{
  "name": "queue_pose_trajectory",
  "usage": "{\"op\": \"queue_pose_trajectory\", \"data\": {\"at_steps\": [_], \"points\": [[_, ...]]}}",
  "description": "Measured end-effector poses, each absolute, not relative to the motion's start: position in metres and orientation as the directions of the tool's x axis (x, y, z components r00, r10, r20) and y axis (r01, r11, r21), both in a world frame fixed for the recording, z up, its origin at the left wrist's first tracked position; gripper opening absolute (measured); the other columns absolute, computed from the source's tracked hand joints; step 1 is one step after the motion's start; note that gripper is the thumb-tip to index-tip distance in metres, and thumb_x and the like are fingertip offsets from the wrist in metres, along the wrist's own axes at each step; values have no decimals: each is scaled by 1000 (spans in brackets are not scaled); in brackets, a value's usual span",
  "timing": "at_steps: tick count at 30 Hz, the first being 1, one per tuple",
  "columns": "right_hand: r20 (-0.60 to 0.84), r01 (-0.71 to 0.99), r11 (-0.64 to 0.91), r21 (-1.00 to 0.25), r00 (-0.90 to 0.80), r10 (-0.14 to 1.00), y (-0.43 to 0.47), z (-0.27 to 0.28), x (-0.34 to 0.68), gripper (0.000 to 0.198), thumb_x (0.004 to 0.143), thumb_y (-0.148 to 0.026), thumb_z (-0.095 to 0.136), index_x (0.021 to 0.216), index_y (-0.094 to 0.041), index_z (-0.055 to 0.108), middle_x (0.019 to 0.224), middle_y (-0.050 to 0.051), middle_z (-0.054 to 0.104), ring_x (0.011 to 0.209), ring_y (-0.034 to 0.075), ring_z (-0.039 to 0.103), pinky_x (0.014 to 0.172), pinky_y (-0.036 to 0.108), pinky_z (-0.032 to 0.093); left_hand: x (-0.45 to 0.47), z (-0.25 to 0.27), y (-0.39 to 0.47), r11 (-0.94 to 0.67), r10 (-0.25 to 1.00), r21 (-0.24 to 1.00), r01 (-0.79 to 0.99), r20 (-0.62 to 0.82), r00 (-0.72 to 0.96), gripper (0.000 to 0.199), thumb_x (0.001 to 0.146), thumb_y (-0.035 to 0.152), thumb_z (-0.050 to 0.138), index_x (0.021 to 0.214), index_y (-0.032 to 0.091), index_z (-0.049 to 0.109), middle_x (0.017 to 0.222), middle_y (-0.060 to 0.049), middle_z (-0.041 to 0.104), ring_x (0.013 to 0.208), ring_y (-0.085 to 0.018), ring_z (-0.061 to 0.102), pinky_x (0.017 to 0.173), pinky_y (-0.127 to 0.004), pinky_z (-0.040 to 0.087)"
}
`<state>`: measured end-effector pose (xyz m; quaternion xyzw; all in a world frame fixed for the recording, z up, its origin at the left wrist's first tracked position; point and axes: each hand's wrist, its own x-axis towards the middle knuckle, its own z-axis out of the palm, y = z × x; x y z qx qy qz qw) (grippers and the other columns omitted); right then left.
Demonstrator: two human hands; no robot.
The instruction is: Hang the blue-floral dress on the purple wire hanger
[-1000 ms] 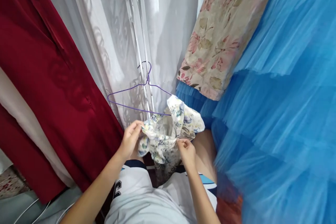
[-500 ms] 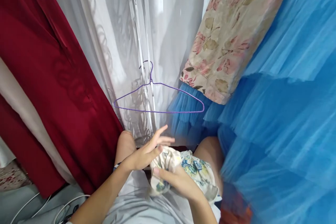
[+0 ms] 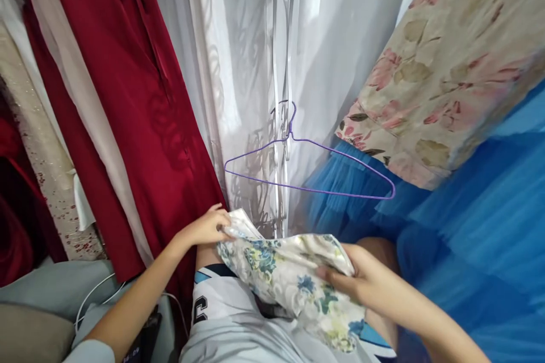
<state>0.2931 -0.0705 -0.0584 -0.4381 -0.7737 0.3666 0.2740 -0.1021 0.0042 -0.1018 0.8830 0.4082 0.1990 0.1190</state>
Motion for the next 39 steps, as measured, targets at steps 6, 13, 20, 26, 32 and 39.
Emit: {"op": "queue_pose_trajectory", "data": {"at_steps": [6, 13, 20, 26, 32, 39], "points": [[437, 601, 563, -567, -360, 824, -11, -33, 287, 64, 85, -37, 62, 145, -26, 43, 140, 8, 56, 121, 32, 57, 103, 42, 43, -140, -44, 33, -576, 776, 175, 799, 425, 466, 25, 87, 44, 60, 104, 29, 71, 109, -2, 69, 120, -25, 46, 115, -52, 7], [591, 734, 510, -448, -184, 785, 52, -43, 267, 37, 89, -43, 54, 107, -14, 67, 91, 13, 73, 76, 26, 65, 71, 34, 48, -132, 8, 89, -445, 836, 110, 889, 408, 368, 28, 93, 38, 46, 106, 26, 68, 115, -6, 68, 125, -31, 41, 105, -54, 21], [602, 767, 468, -439, -136, 787, 77, -57, 267, 43, 89, -47, 52, 118, -16, 61, 84, 11, 71, 63, 22, 61, 62, 30, 42, -132, -9, 106, -441, 885, 114, 890, 218, 411, 29, 90, 40, 44, 99, 25, 67, 102, -6, 67, 111, -29, 53, 100, -50, 34], [649, 779, 460, -427, -90, 755, 63, -63, 263, 37, 92, -51, 46, 71, -22, 52, 54, 0, 52, 52, 17, 49, 55, 26, 31, -133, 2, 94, -597, 785, 142, 789, 304, 540, 24, 88, 32, 48, 107, 21, 58, 114, -7, 61, 108, -23, 54, 97, -36, 42], [634, 725, 521, -450, -151, 759, 30, -54, 256, 35, 93, -47, 47, 69, -21, 48, 57, 0, 52, 54, 15, 46, 56, 26, 31, -131, 18, 86, -624, 746, 128, 771, 389, 540, 16, 90, 28, 42, 93, 21, 57, 108, -6, 61, 110, -23, 52, 100, -39, 41], [637, 710, 526, -468, -142, 758, 18, -54, 251, 32, 93, -41, 47, 68, -21, 46, 55, -2, 45, 53, 13, 41, 55, 26, 30, -116, 17, 99, -521, 815, 72, 850, 339, 471, 20, 93, 34, 40, 93, 22, 56, 110, -7, 61, 112, -26, 52, 97, -41, 42]]}}
